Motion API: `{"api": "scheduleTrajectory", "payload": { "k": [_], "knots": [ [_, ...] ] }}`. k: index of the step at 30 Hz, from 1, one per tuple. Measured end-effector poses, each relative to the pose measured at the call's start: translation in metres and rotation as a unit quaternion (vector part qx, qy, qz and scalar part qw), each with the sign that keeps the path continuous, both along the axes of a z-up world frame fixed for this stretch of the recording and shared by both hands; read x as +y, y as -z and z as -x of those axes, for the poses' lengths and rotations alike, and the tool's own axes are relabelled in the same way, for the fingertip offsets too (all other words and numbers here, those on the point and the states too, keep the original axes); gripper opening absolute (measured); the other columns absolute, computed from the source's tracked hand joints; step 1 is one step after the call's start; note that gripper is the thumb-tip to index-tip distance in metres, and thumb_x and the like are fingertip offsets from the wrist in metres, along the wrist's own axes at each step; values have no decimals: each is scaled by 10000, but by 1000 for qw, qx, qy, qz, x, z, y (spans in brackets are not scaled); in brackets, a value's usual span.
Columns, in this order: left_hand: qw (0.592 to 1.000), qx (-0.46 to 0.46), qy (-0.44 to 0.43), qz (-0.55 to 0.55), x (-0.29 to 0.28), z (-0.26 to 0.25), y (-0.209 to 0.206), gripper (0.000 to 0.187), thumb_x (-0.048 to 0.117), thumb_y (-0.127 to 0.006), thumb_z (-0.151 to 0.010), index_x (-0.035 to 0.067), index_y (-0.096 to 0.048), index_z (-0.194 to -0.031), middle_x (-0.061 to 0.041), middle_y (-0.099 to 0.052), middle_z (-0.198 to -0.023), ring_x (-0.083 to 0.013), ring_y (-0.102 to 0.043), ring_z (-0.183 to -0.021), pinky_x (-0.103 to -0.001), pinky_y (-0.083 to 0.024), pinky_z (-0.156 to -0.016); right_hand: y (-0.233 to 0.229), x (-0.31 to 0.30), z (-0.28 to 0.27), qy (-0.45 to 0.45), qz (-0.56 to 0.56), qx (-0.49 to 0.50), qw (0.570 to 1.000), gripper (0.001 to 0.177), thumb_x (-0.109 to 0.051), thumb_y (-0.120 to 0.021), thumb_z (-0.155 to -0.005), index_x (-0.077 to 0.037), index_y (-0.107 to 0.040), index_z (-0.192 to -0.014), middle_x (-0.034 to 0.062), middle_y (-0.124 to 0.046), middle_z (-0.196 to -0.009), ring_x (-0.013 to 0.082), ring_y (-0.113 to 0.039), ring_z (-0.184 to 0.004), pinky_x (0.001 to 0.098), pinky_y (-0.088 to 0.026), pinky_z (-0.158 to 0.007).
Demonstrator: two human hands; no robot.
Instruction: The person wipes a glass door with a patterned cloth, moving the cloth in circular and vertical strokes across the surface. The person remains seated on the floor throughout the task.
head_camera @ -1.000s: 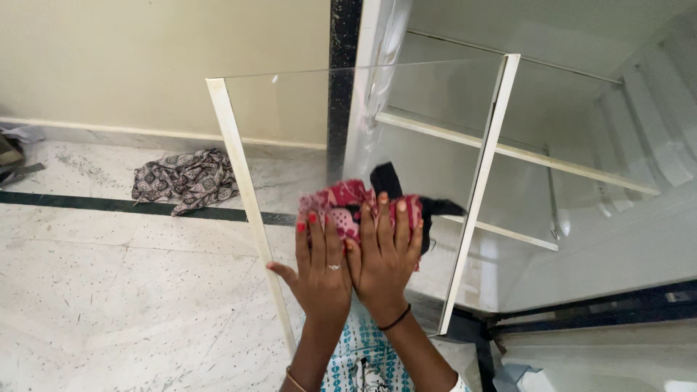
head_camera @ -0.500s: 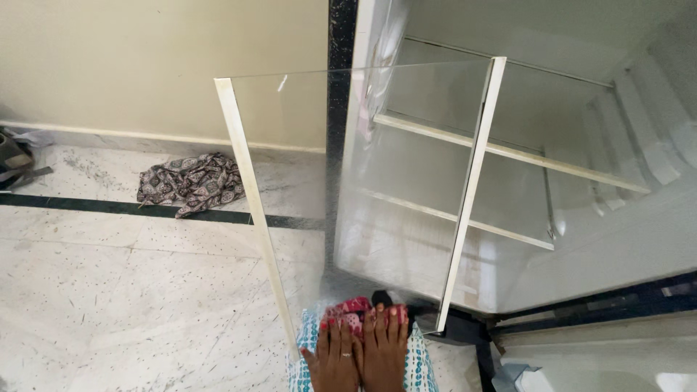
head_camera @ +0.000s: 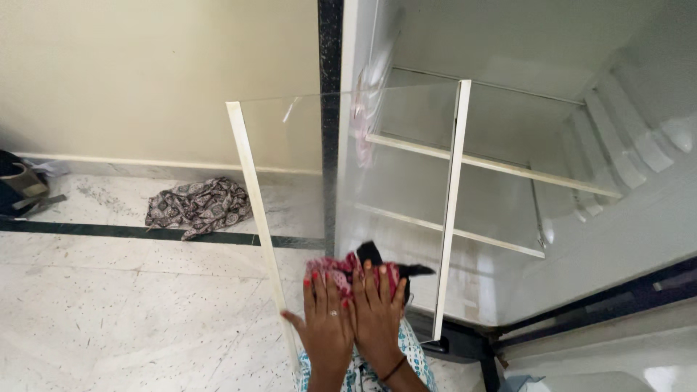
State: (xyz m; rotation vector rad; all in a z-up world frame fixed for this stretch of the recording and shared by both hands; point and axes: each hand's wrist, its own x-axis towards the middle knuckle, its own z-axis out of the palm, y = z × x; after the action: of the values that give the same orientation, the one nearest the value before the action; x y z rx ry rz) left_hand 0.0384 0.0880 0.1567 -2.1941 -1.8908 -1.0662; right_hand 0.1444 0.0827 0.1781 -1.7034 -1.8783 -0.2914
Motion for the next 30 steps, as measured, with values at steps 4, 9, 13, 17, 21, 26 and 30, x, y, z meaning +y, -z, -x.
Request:
{"api": "scheduleTrajectory", "payload": {
  "k": [4, 9, 13, 17, 21, 26, 30],
  "knots": [
    [996, -25, 10, -84, 61, -3, -110, 608, 364, -412, -1040, 83, -386, -1578, -117, -328, -1659, -285, -244, -1545, -764, 115, -1114, -103, 52, 0, 9, -94, -2, 996, 636, -352, -507, -1018, -83, -374, -1579, 150, -310, -1660, 379, -251, -1536, 648, -61, -1221],
    [990, -9, 1, -144, 123, -8, -212, 590, 351, -379, -1103, 92, -359, -1632, -96, -304, -1706, -272, -253, -1588, -724, 119, -1174, -201, 108, -3, 15, -149, 11, 989, 619, -368, -497, -1078, -107, -362, -1623, 118, -299, -1698, 362, -247, -1574, 618, -81, -1269],
    [984, -17, -29, -175, 148, -17, -249, 550, 406, -403, -1126, 186, -375, -1629, -81, -303, -1701, -269, -246, -1587, -668, 131, -1193, -233, 133, -3, 50, -153, 40, 986, 563, -389, -481, -1100, -178, -413, -1617, 60, -335, -1698, 320, -283, -1531, 536, -143, -1271],
    [983, -17, -45, -174, 156, -18, -244, 530, 403, -396, -1143, 194, -387, -1629, -48, -337, -1700, -243, -276, -1595, -606, 114, -1241, -227, 145, -3, 70, -189, 15, 979, 536, -408, -483, -1116, -200, -436, -1608, 63, -350, -1689, 319, -267, -1580, 545, -123, -1311],
    [982, -15, -55, -179, 159, -20, -236, 516, 387, -382, -1149, 172, -413, -1617, -47, -383, -1683, -245, -313, -1585, -566, 111, -1254, -219, 151, -8, 64, -188, 12, 980, 558, -397, -473, -1124, -145, -416, -1618, 82, -345, -1694, 336, -277, -1596, 573, -120, -1324],
    [982, -11, -60, -181, 156, -21, -227, 518, 371, -376, -1149, 131, -440, -1603, -59, -420, -1666, -258, -334, -1576, -565, 123, -1246, -209, 150, -8, 62, -192, 16, 979, 555, -384, -474, -1115, -105, -453, -1594, 108, -389, -1669, 354, -323, -1574, 566, -159, -1311],
    [984, -13, -62, -168, 138, -22, -192, 527, 376, -388, -1132, 116, -466, -1584, -69, -436, -1651, -280, -327, -1567, -574, 137, -1235, -178, 131, -8, 62, -174, 29, 982, 549, -365, -491, -1098, -72, -489, -1562, 146, -430, -1637, 375, -358, -1548, 556, -203, -1291]
  ]
}}
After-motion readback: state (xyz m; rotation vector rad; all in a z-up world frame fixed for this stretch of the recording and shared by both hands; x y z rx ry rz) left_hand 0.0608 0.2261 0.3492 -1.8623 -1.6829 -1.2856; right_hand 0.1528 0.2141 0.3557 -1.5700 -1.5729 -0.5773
